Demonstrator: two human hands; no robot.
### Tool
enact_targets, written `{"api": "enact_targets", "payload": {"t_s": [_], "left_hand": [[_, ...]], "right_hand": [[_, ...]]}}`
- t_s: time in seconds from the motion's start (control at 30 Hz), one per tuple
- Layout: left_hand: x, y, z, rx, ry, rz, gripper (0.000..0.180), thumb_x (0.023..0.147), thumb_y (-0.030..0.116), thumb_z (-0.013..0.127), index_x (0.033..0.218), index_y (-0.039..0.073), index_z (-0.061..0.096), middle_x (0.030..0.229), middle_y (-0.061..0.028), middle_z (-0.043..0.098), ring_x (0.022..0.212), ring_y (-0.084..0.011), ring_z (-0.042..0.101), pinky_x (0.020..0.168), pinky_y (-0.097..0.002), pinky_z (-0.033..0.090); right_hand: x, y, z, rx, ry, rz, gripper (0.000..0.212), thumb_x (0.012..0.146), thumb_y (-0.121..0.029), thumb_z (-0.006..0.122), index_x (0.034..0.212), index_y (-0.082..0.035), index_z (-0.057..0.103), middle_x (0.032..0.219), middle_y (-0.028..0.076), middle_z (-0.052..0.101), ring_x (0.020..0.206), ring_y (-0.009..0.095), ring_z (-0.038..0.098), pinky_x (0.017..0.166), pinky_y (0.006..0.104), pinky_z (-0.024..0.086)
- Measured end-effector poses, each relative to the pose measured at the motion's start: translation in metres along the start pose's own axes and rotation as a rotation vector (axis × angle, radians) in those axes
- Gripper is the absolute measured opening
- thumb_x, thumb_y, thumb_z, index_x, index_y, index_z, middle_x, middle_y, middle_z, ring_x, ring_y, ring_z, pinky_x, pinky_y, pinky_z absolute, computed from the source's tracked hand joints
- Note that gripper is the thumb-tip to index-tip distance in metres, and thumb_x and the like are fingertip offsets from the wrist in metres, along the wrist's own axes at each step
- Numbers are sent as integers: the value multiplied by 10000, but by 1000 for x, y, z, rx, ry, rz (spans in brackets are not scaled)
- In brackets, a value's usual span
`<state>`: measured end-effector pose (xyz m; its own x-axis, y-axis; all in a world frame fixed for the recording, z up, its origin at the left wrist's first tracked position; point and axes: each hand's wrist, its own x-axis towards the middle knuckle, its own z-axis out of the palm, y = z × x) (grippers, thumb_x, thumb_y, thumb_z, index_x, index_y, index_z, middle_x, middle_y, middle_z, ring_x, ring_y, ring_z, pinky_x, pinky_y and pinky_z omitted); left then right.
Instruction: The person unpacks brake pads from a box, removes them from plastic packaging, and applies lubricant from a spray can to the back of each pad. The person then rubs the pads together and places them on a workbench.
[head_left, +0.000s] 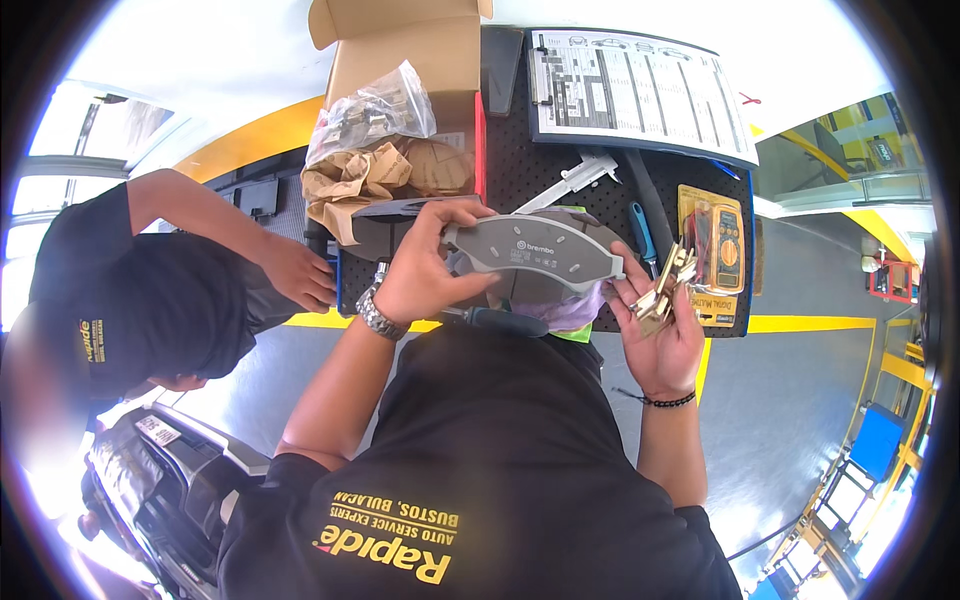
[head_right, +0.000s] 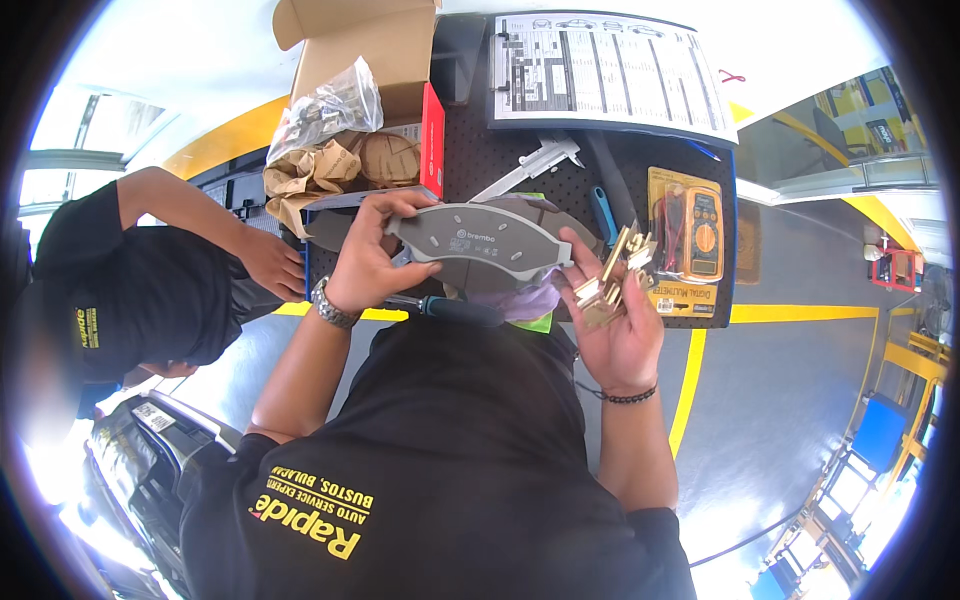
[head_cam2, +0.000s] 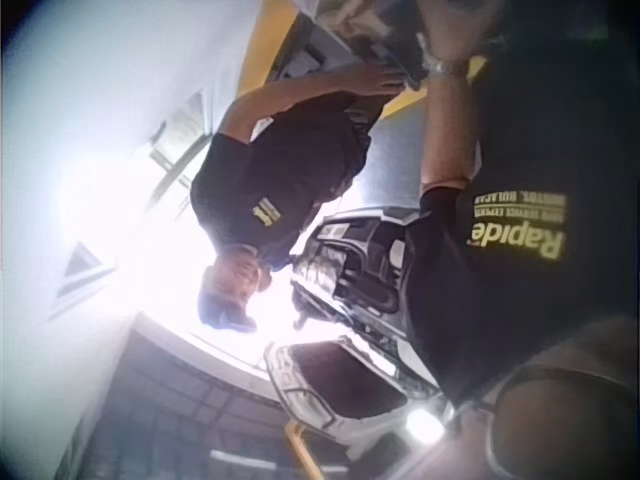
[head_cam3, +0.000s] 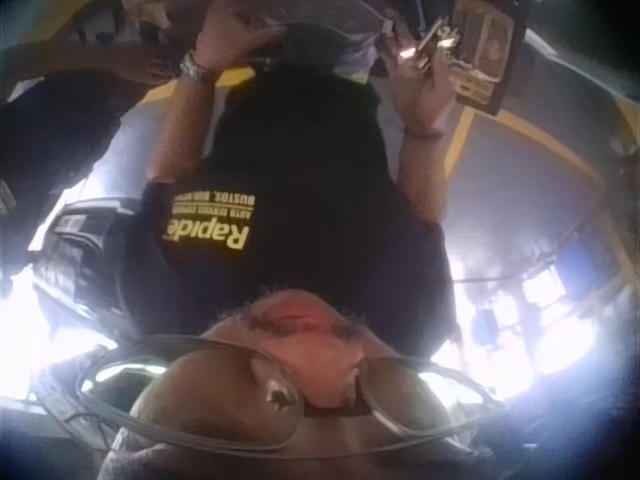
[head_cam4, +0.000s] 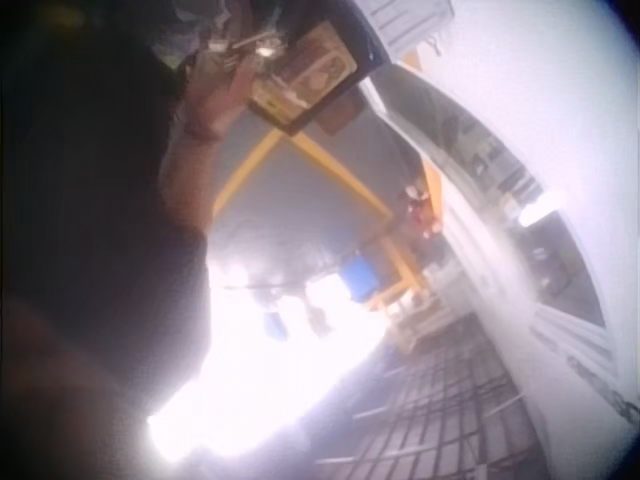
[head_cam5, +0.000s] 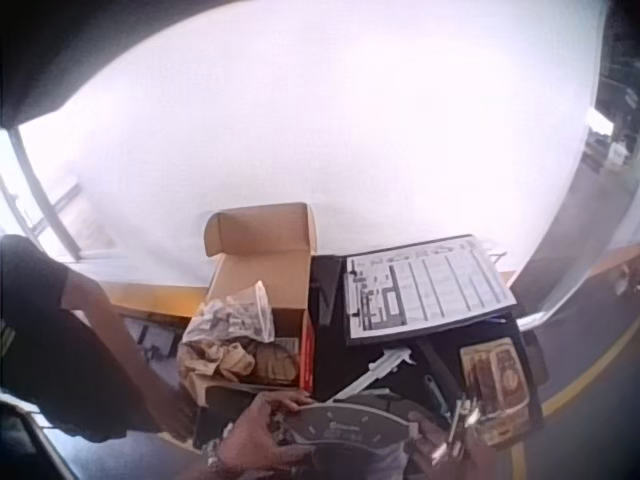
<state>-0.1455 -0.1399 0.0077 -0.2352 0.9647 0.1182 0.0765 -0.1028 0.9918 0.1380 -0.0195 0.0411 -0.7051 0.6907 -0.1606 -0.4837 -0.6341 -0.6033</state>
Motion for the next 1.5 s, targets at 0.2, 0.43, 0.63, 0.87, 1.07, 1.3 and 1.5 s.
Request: {"api": "enact_targets", "payload": {"t_s": [0.2,0.43,0.63,0.87,1.07,1.3,1.5], "left_hand": [[-6,41,9,634,-106,-142,834,625,88,838,1382,55,493,1214,-144,576,1165,-284,582,992,-363,478],[-3,51,18,470,-197,-27,673,671,54,785,1302,74,553,1180,-146,577,1097,-307,591,966,-386,485],[-3,37,18,-321,-290,33,725,754,45,860,1301,114,389,1350,-186,574,1279,-283,555,1021,-439,481],[-13,71,24,-631,-206,-552,954,753,18,847,1475,142,236,1480,-192,441,1352,-359,480,1083,-452,451],[-23,45,33,-1265,-437,-281,1377,557,352,972,1588,255,65,1632,-178,142,1462,-498,172,1192,-529,266],[-34,52,54,-1570,-452,-156,1449,486,587,936,1597,285,56,1658,-158,-35,1469,-535,-110,1220,-578,126],[-39,74,75,-1567,-393,-68,1396,518,698,857,1598,309,64,1653,-192,-33,1466,-557,-46,1196,-601,186]], "right_hand": [[-2,-1,-1,79,-10,58,413,1079,-322,317,1311,-84,561,1537,327,319,1394,397,396,1132,482,343],[-5,-19,37,-12,-337,71,415,1083,-413,298,1079,-72,535,1471,310,405,1330,431,478,1096,534,399],[3,-28,21,80,-257,-62,452,1084,-400,287,1154,-54,568,1237,204,597,1200,366,593,1021,525,468],[-7,3,-1,-44,77,73,421,1080,-362,330,1224,-33,551,1230,209,618,1191,364,592,1005,533,474],[-20,-21,-24,48,66,-37,449,1089,-363,285,1224,-26,550,1190,194,641,1133,359,631,955,502,515],[-44,-46,-56,50,150,-27,434,1088,-366,280,1221,-43,538,1120,188,653,1019,331,665,899,484,531],[-32,-43,-46,67,139,43,442,1083,-382,299,1199,-53,569,1180,205,647,1134,355,620,949,502,510]]}}
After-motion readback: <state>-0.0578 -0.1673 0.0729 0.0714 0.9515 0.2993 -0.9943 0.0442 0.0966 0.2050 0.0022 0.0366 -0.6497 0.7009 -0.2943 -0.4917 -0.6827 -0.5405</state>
